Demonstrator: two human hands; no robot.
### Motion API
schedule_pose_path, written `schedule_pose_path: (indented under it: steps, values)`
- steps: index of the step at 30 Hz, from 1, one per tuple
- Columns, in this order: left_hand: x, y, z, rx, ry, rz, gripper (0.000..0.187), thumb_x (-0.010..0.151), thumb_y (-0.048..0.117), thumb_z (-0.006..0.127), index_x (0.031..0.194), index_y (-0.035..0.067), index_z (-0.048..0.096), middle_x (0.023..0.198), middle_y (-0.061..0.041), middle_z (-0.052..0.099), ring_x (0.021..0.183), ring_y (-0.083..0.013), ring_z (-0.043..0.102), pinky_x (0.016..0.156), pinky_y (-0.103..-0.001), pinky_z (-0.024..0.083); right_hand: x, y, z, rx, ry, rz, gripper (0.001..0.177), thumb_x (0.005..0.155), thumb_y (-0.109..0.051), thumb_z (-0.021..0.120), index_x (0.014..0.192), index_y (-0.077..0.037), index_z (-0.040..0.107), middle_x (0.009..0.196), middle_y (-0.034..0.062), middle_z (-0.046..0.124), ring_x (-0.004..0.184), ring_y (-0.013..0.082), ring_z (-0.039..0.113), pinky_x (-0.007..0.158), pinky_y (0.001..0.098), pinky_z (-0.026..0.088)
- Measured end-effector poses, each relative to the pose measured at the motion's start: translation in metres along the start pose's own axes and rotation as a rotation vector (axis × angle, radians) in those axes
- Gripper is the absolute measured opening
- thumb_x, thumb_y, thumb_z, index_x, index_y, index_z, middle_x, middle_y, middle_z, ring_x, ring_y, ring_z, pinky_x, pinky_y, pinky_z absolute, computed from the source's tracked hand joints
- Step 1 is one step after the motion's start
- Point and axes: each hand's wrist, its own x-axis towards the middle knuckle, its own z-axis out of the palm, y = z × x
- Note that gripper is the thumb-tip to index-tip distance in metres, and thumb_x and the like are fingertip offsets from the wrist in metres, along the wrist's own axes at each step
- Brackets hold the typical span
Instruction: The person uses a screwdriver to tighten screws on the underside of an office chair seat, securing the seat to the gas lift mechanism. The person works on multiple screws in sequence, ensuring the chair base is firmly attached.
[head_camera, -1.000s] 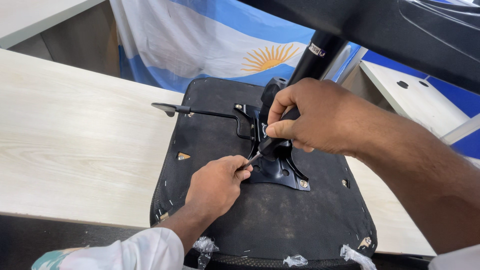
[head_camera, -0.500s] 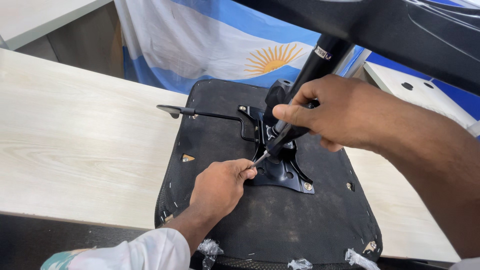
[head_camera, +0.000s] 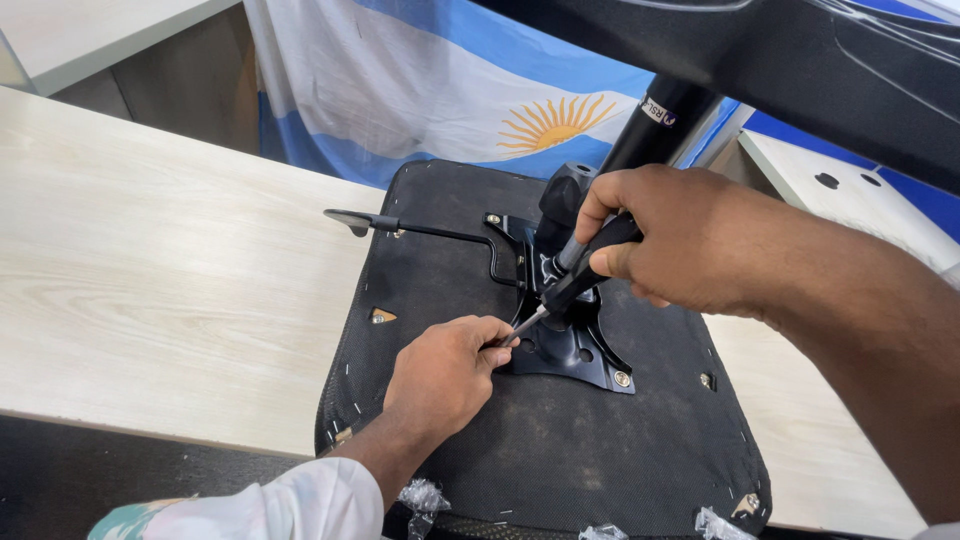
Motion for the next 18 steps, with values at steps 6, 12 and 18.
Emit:
schedule_pose_path:
  steps: [6,12,18]
  values:
    - [-0.002,0.0,-0.001,-0.062,-0.001,-0.022,0.026,0.093,0.037,0.064,0.115,0.028,0.075,0.097,0.005,0.077,0.089,-0.0147,0.074,0.083,-0.034,0.055,0.015,0.013,0.006,-0.06,0.03,-0.176,0.025,0.096,-0.019,0.07,0.12,-0.021,0.072,0.092,0.0056,0.071,0.075,0.0154,0.07,0.07,0.0353,0.054]
    - [0.001,0.001,0.0,-0.065,0.011,-0.046,0.026,0.094,0.04,0.061,0.11,0.027,0.078,0.093,0.005,0.079,0.086,-0.0141,0.075,0.081,-0.032,0.056,0.019,0.021,0.008,0.11,0.09,-0.334,0.039,0.092,-0.031,0.068,0.131,-0.024,0.066,0.111,0.001,0.068,0.08,0.0191,0.07,0.072,0.0395,0.06]
    - [0.002,0.0,0.004,-0.065,0.026,-0.028,0.026,0.094,0.04,0.061,0.108,0.026,0.078,0.094,0.006,0.08,0.086,-0.0134,0.076,0.082,-0.031,0.057,0.008,0.008,0.002,0.066,0.073,-0.049,0.042,0.105,-0.048,0.054,0.138,-0.023,0.062,0.088,0.0142,0.07,0.071,0.0242,0.07,0.069,0.0414,0.055]
